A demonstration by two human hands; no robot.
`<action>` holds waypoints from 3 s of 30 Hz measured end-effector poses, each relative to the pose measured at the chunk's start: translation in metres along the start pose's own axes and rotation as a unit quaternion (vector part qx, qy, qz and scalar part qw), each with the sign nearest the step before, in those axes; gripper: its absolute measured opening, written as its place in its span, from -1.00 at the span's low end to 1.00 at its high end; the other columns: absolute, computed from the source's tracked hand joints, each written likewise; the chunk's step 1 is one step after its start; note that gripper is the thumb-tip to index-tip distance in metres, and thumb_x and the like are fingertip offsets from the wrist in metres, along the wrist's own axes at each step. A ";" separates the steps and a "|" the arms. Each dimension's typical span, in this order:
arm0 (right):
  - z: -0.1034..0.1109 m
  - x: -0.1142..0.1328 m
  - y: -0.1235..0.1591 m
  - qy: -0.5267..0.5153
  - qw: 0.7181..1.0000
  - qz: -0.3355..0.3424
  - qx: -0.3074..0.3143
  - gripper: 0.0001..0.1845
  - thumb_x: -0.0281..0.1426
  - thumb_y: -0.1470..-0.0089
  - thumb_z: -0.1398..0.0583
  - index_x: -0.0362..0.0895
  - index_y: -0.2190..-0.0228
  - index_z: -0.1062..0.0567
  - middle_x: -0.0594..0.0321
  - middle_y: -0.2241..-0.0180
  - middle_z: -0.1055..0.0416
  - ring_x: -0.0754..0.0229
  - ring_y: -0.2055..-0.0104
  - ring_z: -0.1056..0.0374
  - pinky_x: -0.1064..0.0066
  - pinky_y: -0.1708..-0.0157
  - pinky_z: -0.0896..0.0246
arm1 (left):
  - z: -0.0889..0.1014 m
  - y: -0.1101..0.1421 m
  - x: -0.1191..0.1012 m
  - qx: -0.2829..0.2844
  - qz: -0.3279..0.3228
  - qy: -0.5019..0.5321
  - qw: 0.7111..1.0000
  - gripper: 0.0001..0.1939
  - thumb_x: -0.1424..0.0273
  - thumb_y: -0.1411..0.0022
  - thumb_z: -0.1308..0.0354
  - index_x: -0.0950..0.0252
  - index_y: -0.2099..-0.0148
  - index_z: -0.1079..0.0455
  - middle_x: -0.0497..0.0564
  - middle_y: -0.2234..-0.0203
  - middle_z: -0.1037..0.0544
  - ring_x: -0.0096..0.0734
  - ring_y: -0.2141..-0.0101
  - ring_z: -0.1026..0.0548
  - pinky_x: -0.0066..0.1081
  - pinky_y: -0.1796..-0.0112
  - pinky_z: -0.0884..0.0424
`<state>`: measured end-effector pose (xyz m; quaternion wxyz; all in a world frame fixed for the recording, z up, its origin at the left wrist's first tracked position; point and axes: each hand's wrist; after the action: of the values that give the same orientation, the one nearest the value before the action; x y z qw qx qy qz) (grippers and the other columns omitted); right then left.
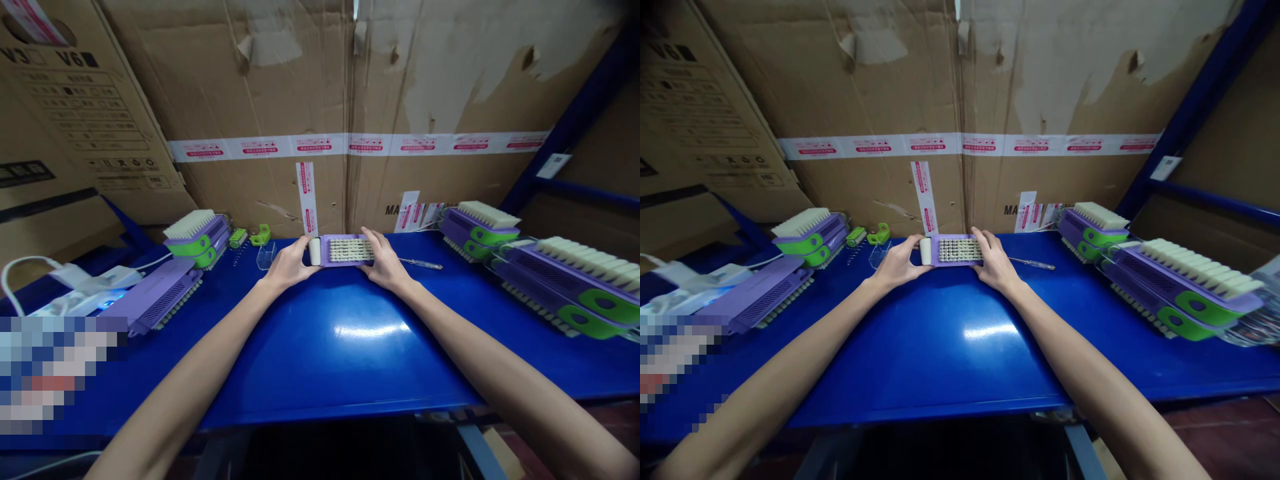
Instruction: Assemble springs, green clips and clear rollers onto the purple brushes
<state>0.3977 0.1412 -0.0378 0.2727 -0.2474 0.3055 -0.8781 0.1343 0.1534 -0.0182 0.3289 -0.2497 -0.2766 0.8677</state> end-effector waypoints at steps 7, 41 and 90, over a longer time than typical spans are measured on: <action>0.003 0.000 0.000 -0.002 1.000 0.008 0.011 -0.01 -0.48 0.08 -0.25 -0.01 -0.27 0.13 -0.05 -0.17 -0.07 -0.15 -0.23 -0.03 -0.06 -0.16 -0.08 | 0.003 0.000 -0.001 -0.003 -0.015 0.033 0.999 -0.39 0.25 -0.04 -0.28 0.34 -0.10 -0.22 0.12 0.11 -0.53 -0.24 0.13 -0.54 -0.30 0.09 -0.46; 0.002 -0.009 -0.003 0.014 0.997 -0.061 -0.045 0.04 -0.54 0.15 -0.25 -0.05 -0.28 0.13 -0.05 -0.20 -0.08 -0.20 -0.25 -0.01 -0.19 -0.17 -0.01 | 0.034 -0.001 0.026 0.115 0.380 -0.269 0.878 -0.50 0.08 -0.03 -0.13 0.42 0.16 -0.40 0.43 0.28 -0.51 0.22 0.23 -0.51 0.00 0.28 -0.40; 0.012 -0.011 -0.007 -0.374 0.900 -0.208 0.083 0.01 -0.39 0.32 -0.41 -0.16 -0.17 -0.14 -0.01 -0.05 -0.37 0.02 -0.06 -0.34 0.05 -0.14 -0.14 | 0.007 -0.003 0.013 0.182 0.183 0.210 0.943 -0.16 0.15 -0.06 -0.21 0.35 -0.30 -0.03 0.05 0.25 -0.56 -0.34 0.28 -0.53 -0.35 0.25 -0.43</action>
<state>0.4109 0.1476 -0.0276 0.1973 -0.5917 0.0488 -0.7801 0.1226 0.1628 -0.0145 0.2552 -0.4081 0.0121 0.8765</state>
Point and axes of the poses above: each hand's wrist, its own y-axis away from the middle knuckle, its own z-axis out of the back of the hand, x = y × z
